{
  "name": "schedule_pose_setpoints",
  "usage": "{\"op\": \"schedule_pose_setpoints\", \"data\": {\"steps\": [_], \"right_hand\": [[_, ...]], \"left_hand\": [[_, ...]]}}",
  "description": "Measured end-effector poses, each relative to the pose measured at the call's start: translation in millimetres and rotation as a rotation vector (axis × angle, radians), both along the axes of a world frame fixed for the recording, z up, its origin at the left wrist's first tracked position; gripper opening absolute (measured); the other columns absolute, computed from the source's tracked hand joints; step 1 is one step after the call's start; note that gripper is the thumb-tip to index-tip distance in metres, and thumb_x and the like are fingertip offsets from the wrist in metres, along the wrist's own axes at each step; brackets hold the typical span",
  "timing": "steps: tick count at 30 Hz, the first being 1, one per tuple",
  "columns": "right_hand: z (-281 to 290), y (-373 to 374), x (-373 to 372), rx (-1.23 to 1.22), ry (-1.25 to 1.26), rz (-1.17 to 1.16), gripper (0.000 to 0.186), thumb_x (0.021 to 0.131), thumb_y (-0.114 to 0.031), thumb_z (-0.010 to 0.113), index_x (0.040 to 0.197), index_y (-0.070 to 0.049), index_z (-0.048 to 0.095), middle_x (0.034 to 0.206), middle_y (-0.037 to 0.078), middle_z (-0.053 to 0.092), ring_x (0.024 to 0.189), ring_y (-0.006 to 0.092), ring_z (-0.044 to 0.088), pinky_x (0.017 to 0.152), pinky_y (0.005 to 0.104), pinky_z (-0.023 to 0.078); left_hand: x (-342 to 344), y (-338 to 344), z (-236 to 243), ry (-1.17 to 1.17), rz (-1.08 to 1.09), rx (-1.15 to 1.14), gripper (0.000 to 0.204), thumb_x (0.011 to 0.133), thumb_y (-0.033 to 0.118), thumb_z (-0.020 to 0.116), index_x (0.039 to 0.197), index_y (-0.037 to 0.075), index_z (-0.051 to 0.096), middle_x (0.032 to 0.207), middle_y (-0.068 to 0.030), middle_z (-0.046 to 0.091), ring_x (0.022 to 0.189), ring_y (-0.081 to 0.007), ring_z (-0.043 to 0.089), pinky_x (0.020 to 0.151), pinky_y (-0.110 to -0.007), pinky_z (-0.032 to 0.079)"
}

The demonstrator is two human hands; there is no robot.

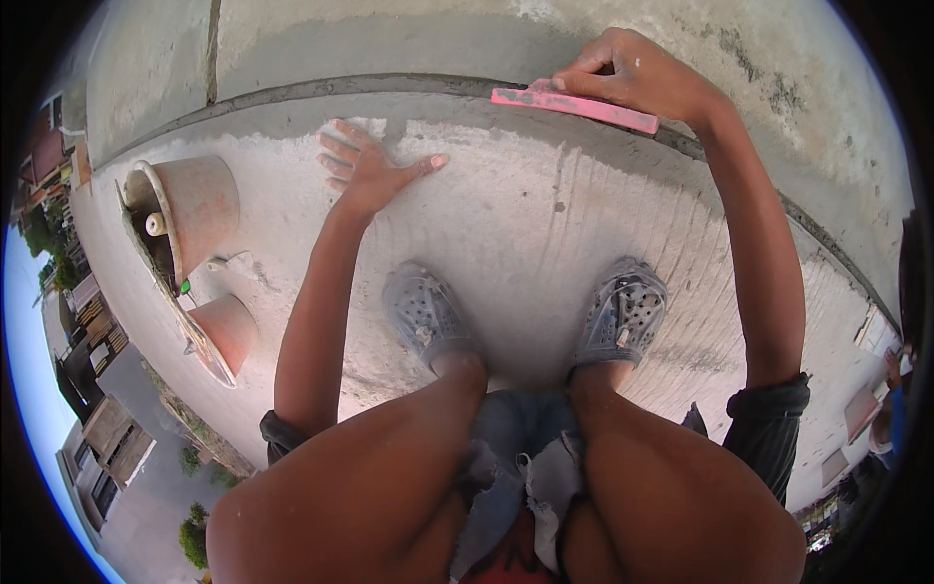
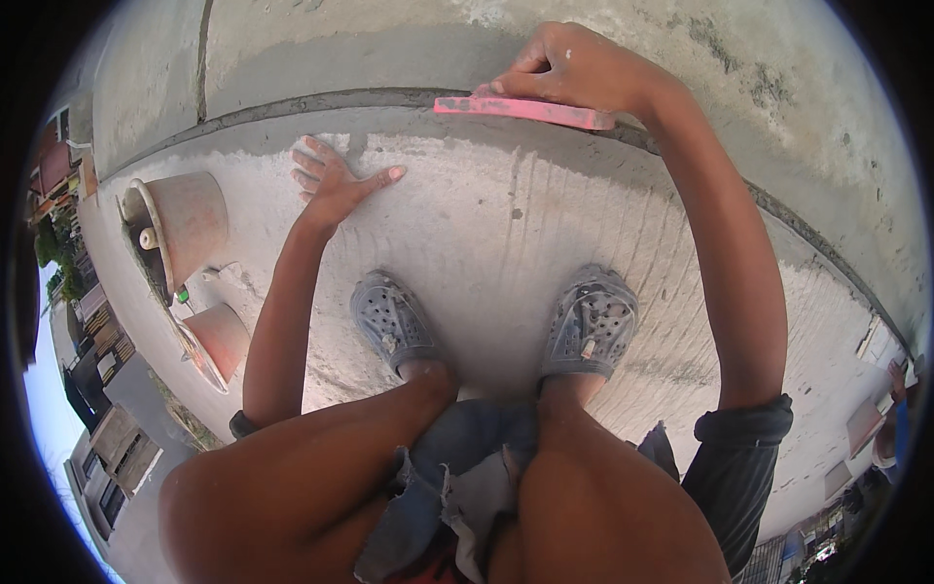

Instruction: The person smooths a freshly poured concrete floor using a pink float and a wooden straightedge. They repeatedly scrape the straightedge to remove excess material and rub the surface with the float to level and finish the concrete.

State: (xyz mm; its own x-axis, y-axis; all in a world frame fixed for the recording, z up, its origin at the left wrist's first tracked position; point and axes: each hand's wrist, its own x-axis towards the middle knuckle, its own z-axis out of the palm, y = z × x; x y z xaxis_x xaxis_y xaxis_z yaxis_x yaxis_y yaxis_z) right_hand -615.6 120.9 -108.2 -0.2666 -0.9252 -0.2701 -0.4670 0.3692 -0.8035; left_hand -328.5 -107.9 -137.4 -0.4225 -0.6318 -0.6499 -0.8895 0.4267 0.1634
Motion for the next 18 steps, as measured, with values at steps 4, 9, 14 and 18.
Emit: {"op": "schedule_pose_setpoints", "data": {"steps": [4,9,14,18], "right_hand": [[-5.0,16.1,-7.7,0.112,0.03,0.021,0.042,0.097,-0.037,0.072,0.071,-0.003,0.074,0.056,0.001,0.054,0.053,0.0109,0.046,0.054,0.0324,0.04],[3.4,79.4,-35.8,0.093,0.016,-0.012,0.043,0.097,-0.037,0.072,0.07,-0.003,0.076,0.053,0.0,0.053,0.051,0.0089,0.044,0.052,0.0306,0.036],[23.4,89.7,-29.1,-0.045,-0.054,-0.128,0.04,0.096,-0.038,0.074,0.077,-0.003,0.079,0.057,-0.003,0.049,0.055,0.0084,0.042,0.053,0.0306,0.036],[12.3,40.6,-10.9,-0.065,-0.042,-0.041,0.041,0.097,-0.035,0.072,0.073,-0.003,0.076,0.056,-0.001,0.048,0.054,0.0085,0.04,0.054,0.0316,0.037]], "left_hand": [[2.0,-1.0,-2.1,-0.031,-0.005,-0.022,0.17,0.06,0.078,0.085,0.152,-0.014,-0.025,0.154,-0.0499,-0.024,0.143,-0.0688,-0.022,0.114,-0.077,-0.003],[6.7,-1.5,-2.3,-0.02,0.021,0.005,0.17,0.061,0.078,0.086,0.153,-0.011,-0.025,0.154,-0.049,-0.025,0.144,-0.0663,-0.025,0.115,-0.076,-0.006],[5.5,-0.6,-3.5,0.006,0.03,0.004,0.171,0.059,0.078,0.086,0.153,-0.01,-0.027,0.155,-0.0476,-0.027,0.144,-0.0652,-0.025,0.115,-0.075,-0.006],[6.2,-3.4,-1.2,-0.003,0.037,-0.003,0.172,0.058,0.079,0.086,0.153,-0.009,-0.027,0.155,-0.0472,-0.028,0.144,-0.0664,-0.023,0.115,-0.076,-0.004]]}}
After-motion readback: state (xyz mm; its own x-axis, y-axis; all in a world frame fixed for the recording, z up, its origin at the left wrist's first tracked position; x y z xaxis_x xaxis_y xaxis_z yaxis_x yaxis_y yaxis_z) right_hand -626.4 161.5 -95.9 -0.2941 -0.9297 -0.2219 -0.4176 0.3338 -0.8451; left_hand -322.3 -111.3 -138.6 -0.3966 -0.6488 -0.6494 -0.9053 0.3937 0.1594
